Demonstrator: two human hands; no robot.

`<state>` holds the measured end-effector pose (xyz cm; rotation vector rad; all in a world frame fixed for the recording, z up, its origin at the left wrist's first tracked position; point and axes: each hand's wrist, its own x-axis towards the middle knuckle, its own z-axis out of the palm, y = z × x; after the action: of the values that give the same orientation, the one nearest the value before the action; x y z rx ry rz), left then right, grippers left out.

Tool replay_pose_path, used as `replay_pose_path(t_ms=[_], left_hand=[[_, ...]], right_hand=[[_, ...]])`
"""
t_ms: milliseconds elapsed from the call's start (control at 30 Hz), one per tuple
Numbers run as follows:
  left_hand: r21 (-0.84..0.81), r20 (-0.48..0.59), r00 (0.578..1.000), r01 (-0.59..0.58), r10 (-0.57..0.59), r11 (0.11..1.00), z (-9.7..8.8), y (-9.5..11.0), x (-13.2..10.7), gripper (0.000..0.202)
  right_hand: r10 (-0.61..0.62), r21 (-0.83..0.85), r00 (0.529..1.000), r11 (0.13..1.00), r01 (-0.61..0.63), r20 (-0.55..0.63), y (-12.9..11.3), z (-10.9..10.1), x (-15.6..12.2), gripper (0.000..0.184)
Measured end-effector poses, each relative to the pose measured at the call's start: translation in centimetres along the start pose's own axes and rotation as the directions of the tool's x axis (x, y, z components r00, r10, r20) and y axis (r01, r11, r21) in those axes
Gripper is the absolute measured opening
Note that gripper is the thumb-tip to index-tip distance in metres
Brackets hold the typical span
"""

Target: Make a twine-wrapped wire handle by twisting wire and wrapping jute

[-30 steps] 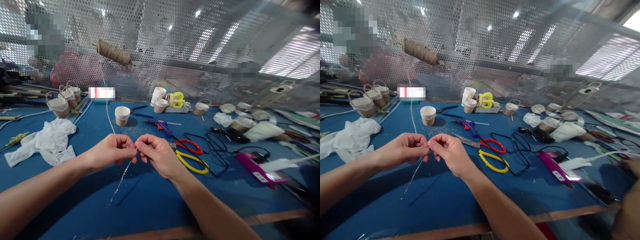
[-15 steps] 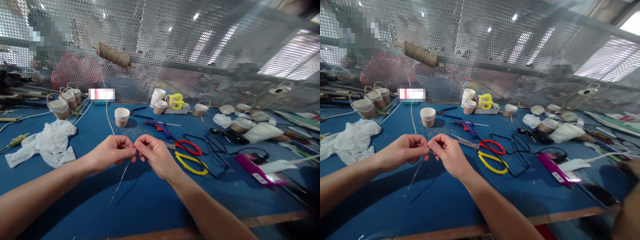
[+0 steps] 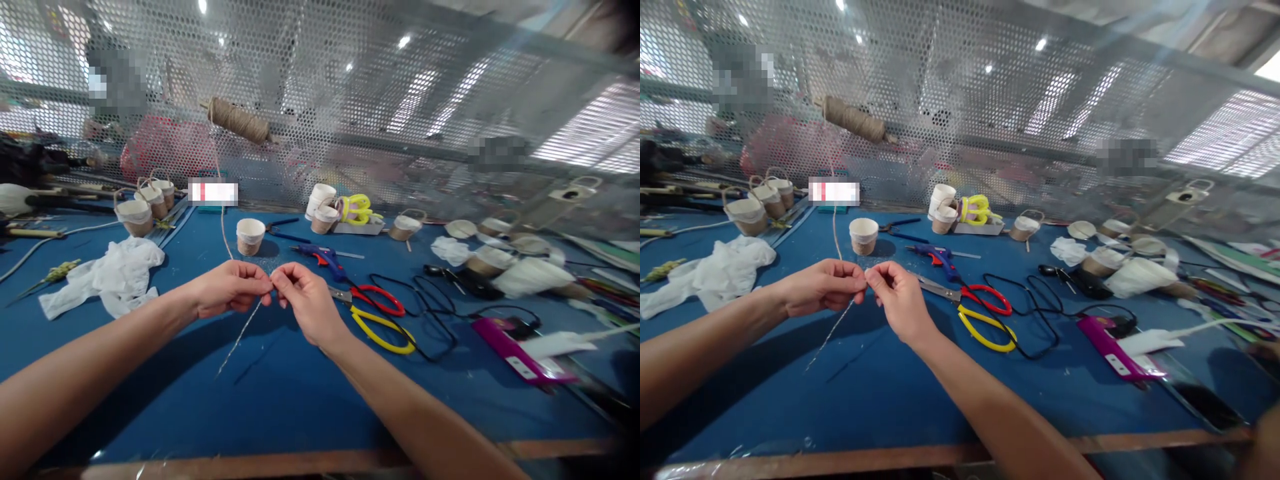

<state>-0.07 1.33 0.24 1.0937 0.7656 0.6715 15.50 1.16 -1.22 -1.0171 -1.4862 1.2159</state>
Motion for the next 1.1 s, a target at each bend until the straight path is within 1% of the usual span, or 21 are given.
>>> replay_pose_path(t_ms=[100, 200, 300, 433, 600, 667, 700, 767, 867, 933, 1000, 1100], left_hand=[[0.030, -0.065, 0.997, -0.037, 0.039, 0.999, -0.1, -0.7, 0.2, 0.021], [0.138, -0.150, 0.985, -0.070, 0.090, 0.988, 0.4, -1.1, 0.3, 0.022], [0.262, -0.211, 0.968, -0.075, 0.133, 0.962, 1.1, -1.2, 0.3, 0.018], [0.363, -0.280, 0.945, -0.059, 0.169, 0.930, 1.7, -1.0, 0.2, 0.012], [0.442, -0.282, 0.935, -0.071, 0.214, 0.894, 2.0, -1.1, 0.1, 0.012], [0.451, -0.274, 0.938, -0.072, 0.215, 0.890, 2.0, -1.1, 0.1, 0.012], [0.451, -0.269, 0.939, -0.072, 0.212, 0.890, 2.1, -1.1, 0.0, 0.012], [0.439, -0.261, 0.943, -0.073, 0.205, 0.896, 2.1, -1.0, -0.1, 0.011], [0.415, -0.256, 0.943, -0.089, 0.210, 0.906, 2.1, -0.8, -0.2, 0.012], [0.416, -0.262, 0.941, -0.091, 0.215, 0.905, 2.0, -0.8, -0.2, 0.012], [0.423, -0.265, 0.942, -0.079, 0.207, 0.903, 2.0, -0.8, -0.2, 0.013], [0.445, -0.258, 0.943, -0.075, 0.208, 0.893, 2.0, -1.1, -0.1, 0.014]], right_hand=[[0.068, 0.161, 0.998, 0.985, -0.066, -0.009, 0.8, 0.2, 0.0, 0.021], [0.153, 0.283, 0.988, 0.947, -0.148, 0.006, 1.4, 0.2, -0.1, 0.022], [0.187, 0.287, 0.982, 0.941, -0.179, 0.001, 1.5, -0.1, -0.3, 0.022], [0.171, 0.219, 0.984, 0.963, -0.159, -0.039, 1.5, -0.4, -0.5, 0.023], [0.109, 0.080, 0.992, 0.991, -0.104, -0.062, 1.4, -0.5, -0.9, 0.022], [0.103, 0.064, 0.993, 0.993, -0.100, -0.057, 1.3, -0.4, -1.0, 0.022], [0.109, 0.085, 0.993, 0.991, -0.104, -0.053, 1.3, -0.4, -1.1, 0.021], [0.142, 0.184, 0.989, 0.974, -0.133, -0.032, 1.2, -0.4, -1.1, 0.021], [0.208, 0.352, 0.977, 0.912, -0.211, 0.047, 0.9, -0.4, -1.0, 0.023], [0.234, 0.398, 0.967, 0.882, -0.254, 0.099, 0.8, -0.4, -0.9, 0.027], [0.232, 0.376, 0.967, 0.891, -0.255, 0.106, 0.8, -0.5, -0.8, 0.031], [0.181, 0.213, 0.982, 0.959, -0.188, 0.053, 1.1, -0.7, -0.9, 0.027]])
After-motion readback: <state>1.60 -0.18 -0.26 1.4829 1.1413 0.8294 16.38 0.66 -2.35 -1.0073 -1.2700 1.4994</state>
